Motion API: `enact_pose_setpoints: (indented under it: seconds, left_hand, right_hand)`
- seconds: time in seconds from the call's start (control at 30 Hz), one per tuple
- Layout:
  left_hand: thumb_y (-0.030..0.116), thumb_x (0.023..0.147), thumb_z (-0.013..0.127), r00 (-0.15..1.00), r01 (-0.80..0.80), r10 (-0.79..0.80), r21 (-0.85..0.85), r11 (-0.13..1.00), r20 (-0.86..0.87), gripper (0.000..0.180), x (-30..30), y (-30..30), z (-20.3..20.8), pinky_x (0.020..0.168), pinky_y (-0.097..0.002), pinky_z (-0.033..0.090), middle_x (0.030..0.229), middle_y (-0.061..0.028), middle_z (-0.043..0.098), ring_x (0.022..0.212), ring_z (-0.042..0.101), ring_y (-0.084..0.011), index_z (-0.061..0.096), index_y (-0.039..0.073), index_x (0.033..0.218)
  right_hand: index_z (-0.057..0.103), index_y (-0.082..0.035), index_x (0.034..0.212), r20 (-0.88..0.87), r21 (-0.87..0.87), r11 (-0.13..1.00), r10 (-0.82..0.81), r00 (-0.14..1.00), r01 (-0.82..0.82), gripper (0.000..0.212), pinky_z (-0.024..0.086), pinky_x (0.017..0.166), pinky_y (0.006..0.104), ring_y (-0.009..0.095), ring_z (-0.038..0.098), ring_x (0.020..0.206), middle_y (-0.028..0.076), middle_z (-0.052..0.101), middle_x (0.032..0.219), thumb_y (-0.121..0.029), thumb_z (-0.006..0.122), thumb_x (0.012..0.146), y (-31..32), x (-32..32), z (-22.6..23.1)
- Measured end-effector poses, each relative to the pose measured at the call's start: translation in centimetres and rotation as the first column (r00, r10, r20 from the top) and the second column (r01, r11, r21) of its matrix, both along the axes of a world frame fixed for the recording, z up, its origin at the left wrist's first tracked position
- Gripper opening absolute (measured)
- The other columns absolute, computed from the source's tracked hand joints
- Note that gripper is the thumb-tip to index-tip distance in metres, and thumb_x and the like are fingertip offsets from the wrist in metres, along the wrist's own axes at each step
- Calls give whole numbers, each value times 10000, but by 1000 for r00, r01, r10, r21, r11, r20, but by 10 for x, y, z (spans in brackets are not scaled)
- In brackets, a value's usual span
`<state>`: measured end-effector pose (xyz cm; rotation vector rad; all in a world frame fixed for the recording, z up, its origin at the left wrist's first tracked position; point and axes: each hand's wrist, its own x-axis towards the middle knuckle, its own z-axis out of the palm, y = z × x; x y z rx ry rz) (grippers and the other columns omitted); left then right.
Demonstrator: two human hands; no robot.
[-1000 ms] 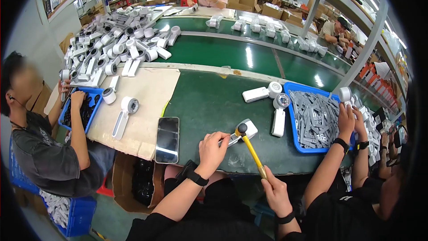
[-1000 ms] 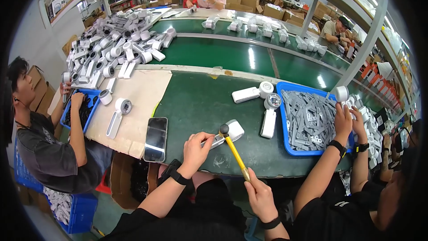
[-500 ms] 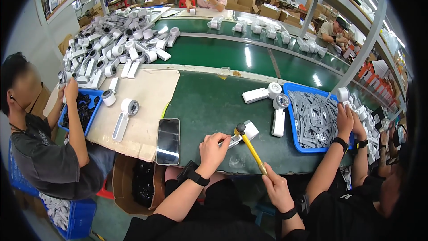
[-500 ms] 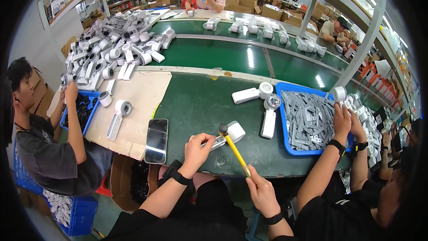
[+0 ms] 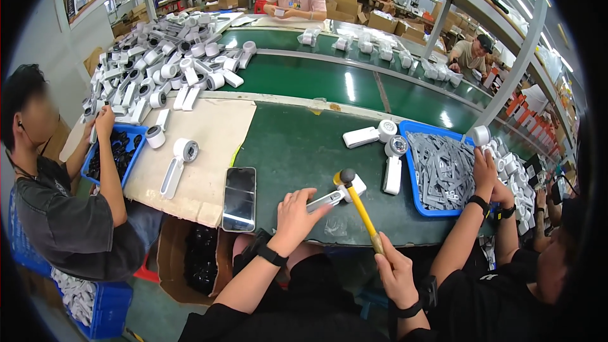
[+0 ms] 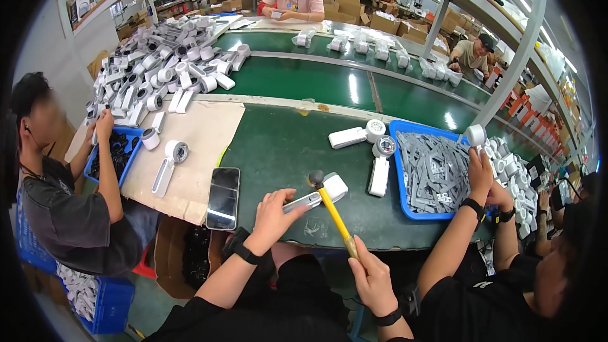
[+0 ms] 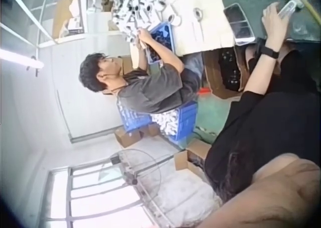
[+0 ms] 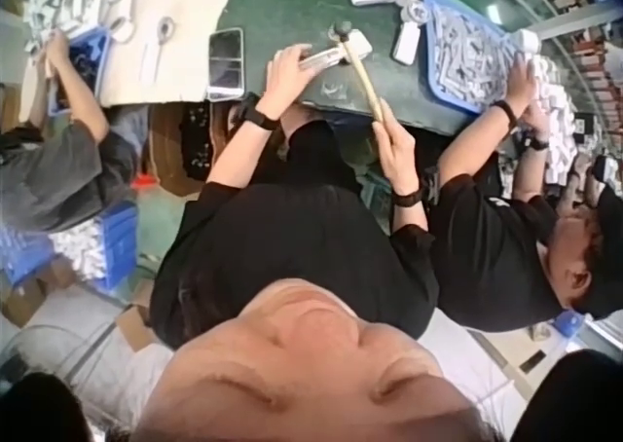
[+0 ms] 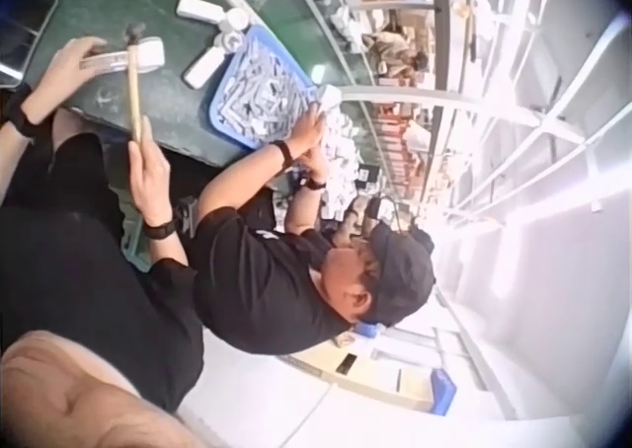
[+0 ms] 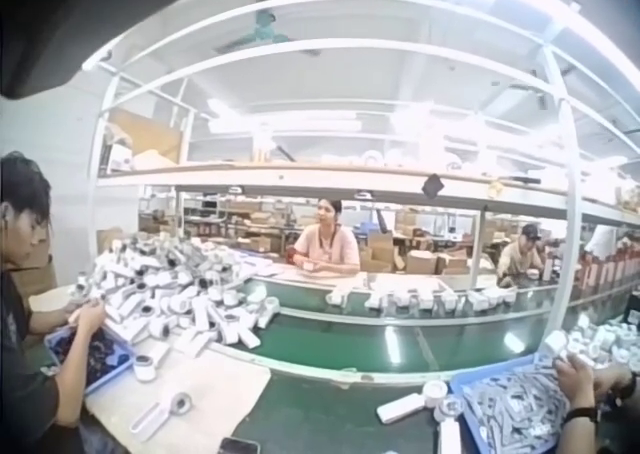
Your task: The person picks up a lint remover and a plastic component, fits them together, and strikes the assembly with a mallet before repeating the process.
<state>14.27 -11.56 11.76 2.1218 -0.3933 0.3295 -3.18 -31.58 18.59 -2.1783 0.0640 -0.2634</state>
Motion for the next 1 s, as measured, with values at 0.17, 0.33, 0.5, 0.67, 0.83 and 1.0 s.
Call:
enact_pose_setpoints:
  seconds: [0.17,0.33,0.5,0.67,0.83,1.0]
  left_hand:
    - [210,788,800,997,74,-74,-13,997,12,236,-6,4,-8,785,-423,499,905,-94,679,899,616,-314,702,52,934]
    - [171,764,801,991,104,-101,-37,994,82,232,-4,3,-10,766,-435,493,863,-113,658,877,614,-319,678,33,903]
    - [178,764,802,991,93,-91,-23,995,94,233,-4,4,-10,787,-430,480,872,-95,664,888,615,-307,685,45,915]
    - [198,757,812,994,77,-75,-24,997,79,258,-8,3,-12,815,-417,460,907,-71,677,916,614,-288,700,63,946]
    - [205,724,845,994,-24,31,-62,998,106,280,-14,18,-19,823,-411,455,891,-46,679,932,610,-279,735,86,952]
    - [198,708,848,996,-24,26,-33,999,88,291,-19,30,-22,816,-393,433,882,-22,668,937,589,-265,732,99,955]
  right_hand:
    - [540,-5,1400,-151,-76,996,30,988,-42,462,512,717,325,299,658,753,200,651,872,-62,631,950,6,-2,-9]
    - [550,-1,1382,-65,-34,999,17,998,-19,436,503,685,340,329,632,720,196,638,845,-75,624,959,9,-13,-3]
    - [543,-4,1393,-172,-53,998,29,985,-38,446,511,701,342,318,648,741,204,645,870,-68,624,959,7,-8,1]
    - [542,1,1384,-194,-35,999,32,981,-39,423,518,722,346,353,679,797,240,663,902,-85,598,974,7,-6,-10]
    - [538,11,1387,-256,-63,997,34,966,-52,442,514,717,329,311,670,757,219,653,870,-59,611,957,8,-4,0]
    - [528,-17,1432,-19,-25,992,127,992,-127,468,438,563,225,70,515,579,15,565,706,-27,558,965,14,-13,-14]
